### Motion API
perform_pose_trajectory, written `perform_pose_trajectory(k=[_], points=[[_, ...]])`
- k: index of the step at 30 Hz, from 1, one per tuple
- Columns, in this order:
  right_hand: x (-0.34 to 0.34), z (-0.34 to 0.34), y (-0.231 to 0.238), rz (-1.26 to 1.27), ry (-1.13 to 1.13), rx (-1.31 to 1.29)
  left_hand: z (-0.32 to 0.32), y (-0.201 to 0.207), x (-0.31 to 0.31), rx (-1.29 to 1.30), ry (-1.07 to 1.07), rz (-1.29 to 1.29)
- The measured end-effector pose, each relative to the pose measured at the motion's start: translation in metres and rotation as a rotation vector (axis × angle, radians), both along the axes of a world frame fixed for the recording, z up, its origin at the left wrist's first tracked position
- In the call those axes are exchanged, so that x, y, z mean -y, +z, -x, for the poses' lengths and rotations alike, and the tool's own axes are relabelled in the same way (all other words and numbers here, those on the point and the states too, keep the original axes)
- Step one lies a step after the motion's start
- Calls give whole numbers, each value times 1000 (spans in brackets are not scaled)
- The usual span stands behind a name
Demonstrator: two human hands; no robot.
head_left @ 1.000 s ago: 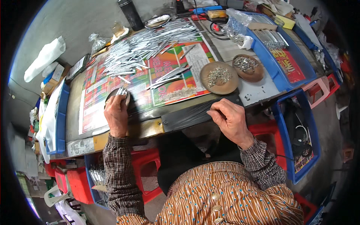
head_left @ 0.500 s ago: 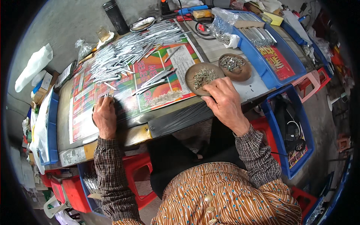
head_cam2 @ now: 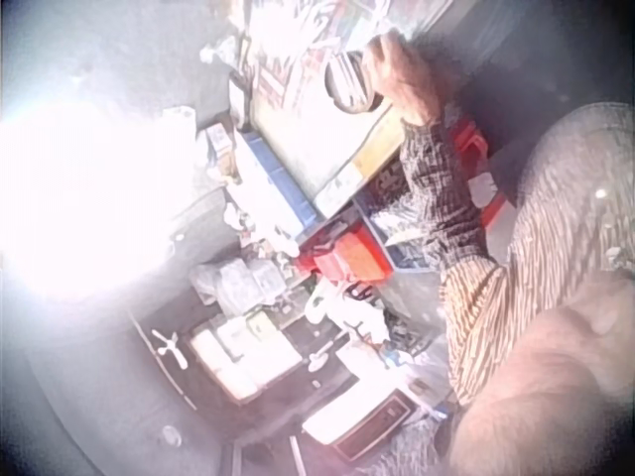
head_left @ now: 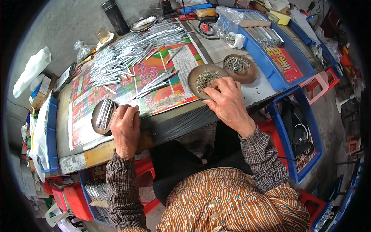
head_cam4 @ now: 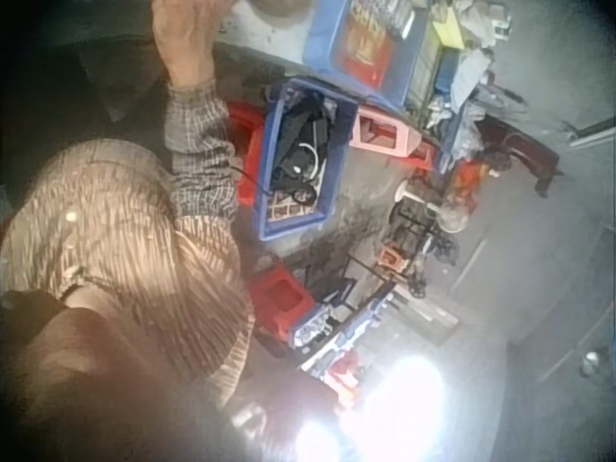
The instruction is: The person assembles metal components by picking up small clips and attaching them onto thin metal rods by hand, placing the assembled rods into a small dish.
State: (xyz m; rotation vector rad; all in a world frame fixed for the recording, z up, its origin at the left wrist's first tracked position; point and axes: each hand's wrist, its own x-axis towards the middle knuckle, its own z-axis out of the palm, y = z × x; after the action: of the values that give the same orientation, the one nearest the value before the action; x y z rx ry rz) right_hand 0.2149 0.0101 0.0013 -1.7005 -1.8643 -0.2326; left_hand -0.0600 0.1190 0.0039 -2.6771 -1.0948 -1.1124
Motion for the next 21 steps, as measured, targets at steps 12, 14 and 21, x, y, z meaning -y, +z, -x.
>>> perform_pose_trajectory(k=[12,14,21], points=[[0,-2,0,-21,3,9,-19,0,-6,-19,-72,38],[1,-1,0,-46,9,-1,-25,2,-8,-51,-67,92],[2,-5,-5,-99,13,-30,-47,7,-26,-125,-127,97]])
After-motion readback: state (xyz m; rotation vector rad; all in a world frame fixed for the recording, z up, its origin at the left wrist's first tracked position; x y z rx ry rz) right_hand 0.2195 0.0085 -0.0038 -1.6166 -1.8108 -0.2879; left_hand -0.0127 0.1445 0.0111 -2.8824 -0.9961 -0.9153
